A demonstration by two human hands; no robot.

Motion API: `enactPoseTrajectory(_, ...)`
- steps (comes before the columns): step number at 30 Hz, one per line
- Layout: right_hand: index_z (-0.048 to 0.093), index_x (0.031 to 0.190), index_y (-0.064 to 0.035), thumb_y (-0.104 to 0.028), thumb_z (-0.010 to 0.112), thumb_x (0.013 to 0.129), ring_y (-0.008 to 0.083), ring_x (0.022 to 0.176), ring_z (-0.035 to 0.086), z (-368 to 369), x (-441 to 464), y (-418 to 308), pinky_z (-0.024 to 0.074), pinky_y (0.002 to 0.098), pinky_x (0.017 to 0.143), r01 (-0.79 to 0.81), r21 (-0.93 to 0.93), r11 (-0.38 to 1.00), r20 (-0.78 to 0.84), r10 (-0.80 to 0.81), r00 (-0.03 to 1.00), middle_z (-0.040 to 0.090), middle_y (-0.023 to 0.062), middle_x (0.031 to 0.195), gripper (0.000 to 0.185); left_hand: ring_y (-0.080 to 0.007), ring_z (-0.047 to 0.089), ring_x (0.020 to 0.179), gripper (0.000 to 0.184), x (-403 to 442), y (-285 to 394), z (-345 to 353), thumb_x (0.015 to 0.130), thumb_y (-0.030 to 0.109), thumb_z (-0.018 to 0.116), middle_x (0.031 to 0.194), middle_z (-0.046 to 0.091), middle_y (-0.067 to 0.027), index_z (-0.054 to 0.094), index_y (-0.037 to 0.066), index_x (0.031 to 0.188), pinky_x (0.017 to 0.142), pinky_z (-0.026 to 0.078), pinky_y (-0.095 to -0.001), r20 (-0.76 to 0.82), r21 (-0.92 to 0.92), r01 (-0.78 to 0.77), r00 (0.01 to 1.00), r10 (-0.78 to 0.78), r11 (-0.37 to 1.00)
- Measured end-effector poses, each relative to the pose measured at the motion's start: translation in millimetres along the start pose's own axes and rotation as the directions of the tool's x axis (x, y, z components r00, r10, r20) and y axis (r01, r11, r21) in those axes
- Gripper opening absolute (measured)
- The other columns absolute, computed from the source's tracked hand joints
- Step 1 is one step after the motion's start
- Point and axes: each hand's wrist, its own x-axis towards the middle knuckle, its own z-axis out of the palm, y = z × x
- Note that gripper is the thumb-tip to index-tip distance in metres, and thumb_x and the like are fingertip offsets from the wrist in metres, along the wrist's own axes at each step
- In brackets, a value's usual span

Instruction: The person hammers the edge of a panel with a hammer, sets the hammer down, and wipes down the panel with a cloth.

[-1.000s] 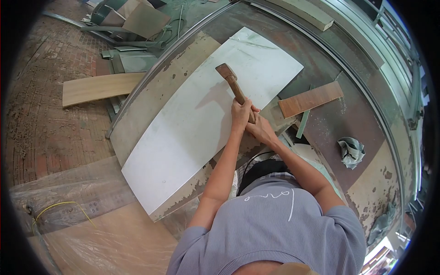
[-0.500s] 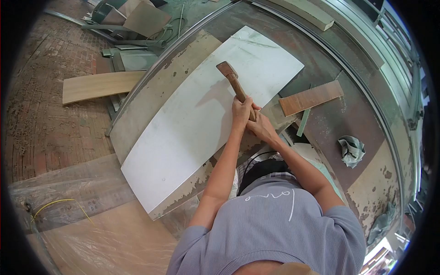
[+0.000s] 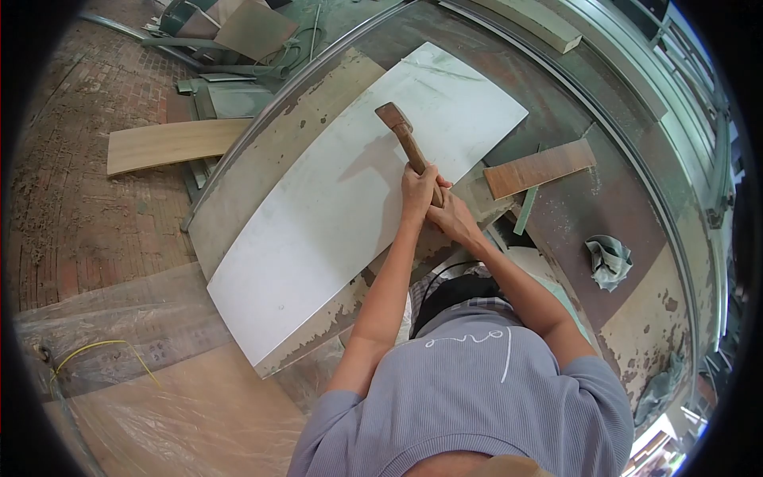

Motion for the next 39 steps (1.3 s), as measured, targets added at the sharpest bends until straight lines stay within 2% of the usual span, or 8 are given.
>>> enactPoseTrajectory(10, 0.051, 0.105, 0.0013, -0.046, 0.056, 0.069, 0.0231, 0.059, 0.058, 0.0, -0.2, -0.3, 0.0433, 0.0344, 0.054, 0.034, 0.044, 0.998, -0.003, -0.034, 0.999, 0.058, 0.012, 0.069, 0.06, -0.0221, 0.064, 0.059, 0.026, 0.6, -0.3, -0.8, 0.09, 0.021, 0.053, 0.067, 0.054, -0.0081, 0.042, -0.003, 0.094, 0.054, 0.053, -0.0323, 0.005, 0.019, -0.005, 1.0, 0.005, 1.0)
enactPoseTrajectory(18, 0.051, 0.103, 0.0048, -0.045, 0.056, 0.069, 0.0219, 0.057, 0.058, 1.0, 3.4, 5.4, 0.0437, 0.0334, 0.053, 0.025, 0.001, 1.0, 0.002, -0.025, 1.0, 0.057, 0.0114, 0.065, 0.06, -0.0214, 0.063, 0.058, 0.025, -0.9, 2.1, -0.1, 0.09, 0.019, 0.053, 0.068, 0.054, -0.0084, 0.042, -0.003, 0.093, 0.054, 0.052, -0.031, 0.011, 0.009, -0.008, 1.0, 0.007, 1.0)
enactPoseTrajectory(28, 0.051, 0.103, 0.0043, -0.044, 0.056, 0.069, 0.0201, 0.055, 0.057, 0.6, -0.9, -0.9, 0.0432, 0.0326, 0.051, 0.036, 0.028, 0.999, -0.009, -0.036, 0.999, 0.057, 0.0096, 0.064, 0.059, -0.0212, 0.063, 0.058, 0.025, 0.1, 0.6, -0.9, 0.09, 0.019, 0.053, 0.067, 0.055, -0.0085, 0.042, -0.003, 0.094, 0.054, 0.052, -0.0316, 0.012, 0.008, -0.006, 1.0, 0.005, 1.0)
enactPoseTrajectory(39, 0.049, 0.109, 0.0023, -0.045, 0.055, 0.07, 0.0201, 0.058, 0.056, 0.7, -2.0, 0.4, 0.0427, 0.0327, 0.054, 0.02, 0.053, 0.998, 0.016, -0.021, 1.0, 0.056, 0.01, 0.07, 0.061, -0.021, 0.063, 0.06, 0.025, -0.9, 1.7, -1.2, 0.091, 0.02, 0.052, 0.067, 0.055, -0.0081, 0.043, -0.003, 0.095, 0.055, 0.052, -0.0312, 0.01, 0.012, 0.011, 1.0, -0.011, 1.0)
